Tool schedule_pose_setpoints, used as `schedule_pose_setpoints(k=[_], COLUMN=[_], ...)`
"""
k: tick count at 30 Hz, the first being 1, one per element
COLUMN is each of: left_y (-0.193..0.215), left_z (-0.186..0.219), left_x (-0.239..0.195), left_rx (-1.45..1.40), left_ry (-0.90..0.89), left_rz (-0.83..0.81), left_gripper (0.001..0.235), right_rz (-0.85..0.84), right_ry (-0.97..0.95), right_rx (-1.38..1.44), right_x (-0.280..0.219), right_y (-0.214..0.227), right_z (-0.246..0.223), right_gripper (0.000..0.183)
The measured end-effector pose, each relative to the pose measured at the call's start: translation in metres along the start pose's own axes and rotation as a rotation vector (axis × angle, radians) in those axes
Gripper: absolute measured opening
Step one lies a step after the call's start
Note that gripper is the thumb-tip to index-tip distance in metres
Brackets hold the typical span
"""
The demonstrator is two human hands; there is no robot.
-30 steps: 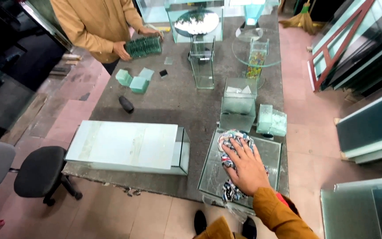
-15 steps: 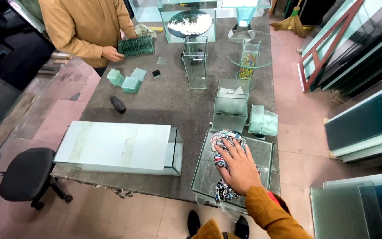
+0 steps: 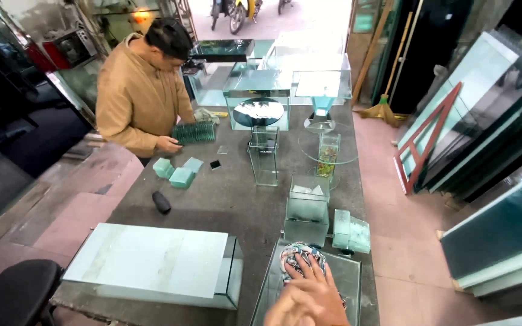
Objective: The person wipes a rectangular glass pane on a workbench using a patterned cloth. Another person in a tan jacket cleans a stack of small green glass pieces nearby. The camera wearer continues wiping the same glass pane repeatedly throughout the clip.
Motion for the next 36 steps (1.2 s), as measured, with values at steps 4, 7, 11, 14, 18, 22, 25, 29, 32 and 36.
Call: schedule_pose_setpoints(k=[4,7,11,14,18,22,25,29,32,36], left_y=[0.04,0.058,0.093,0.085,0.043,0.033,0.055,0.088,0.094,0.086], left_z=[0.009,0.006,-0.012,-0.01,-0.004,0.007,-0.005,-0.034,-0.043,-0.053], left_x=[0.001,-0.001,-0.011,-0.018,-0.038,-0.063,-0.068,-0.062,-0.036,-0.006], left_rx=[0.049,0.272,0.241,0.225,0.305,0.373,0.368,0.305,0.384,0.567], left_ry=[-0.406,-0.531,-0.402,-0.423,-0.386,-0.441,-0.438,-0.338,-0.236,-0.197], left_rz=[0.27,0.271,0.557,0.611,0.617,0.613,0.661,0.779,0.761,0.734], left_gripper=[0.033,0.057,0.033,0.03,0.031,0.029,0.029,0.025,0.032,0.031], right_rz=[-0.383,-0.329,-0.503,-0.347,-0.389,-0.501,-0.422,-0.488,-0.544,-0.677], right_ry=[-0.046,0.026,-0.109,-0.004,0.139,0.305,0.369,0.095,0.044,0.208], right_rx=[-0.562,-0.495,-0.493,-0.5,-0.506,-0.395,-0.33,-0.491,-0.54,-0.529], right_x=[-0.006,-0.02,-0.013,0.025,0.034,-0.038,-0.043,0.005,0.02,-0.019], right_y=[-0.017,0.009,0.045,0.038,0.012,0.018,0.044,0.032,0.013,-0.045], right_z=[-0.012,-0.028,-0.026,-0.014,-0.074,-0.099,-0.069,-0.045,-0.076,-0.023], right_gripper=[0.103,0.077,0.07,0.068,0.068,0.069,0.065,0.073,0.073,0.079])
Point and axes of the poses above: each hand's wrist, its own x-axis towards the middle knuckle, its own y-axis out of the back of the hand, z = x × y, the point moved 10 cm from there along x, towards the middle knuckle, and after that the axes turned 6 degrees about y, right-handed, at the moved point
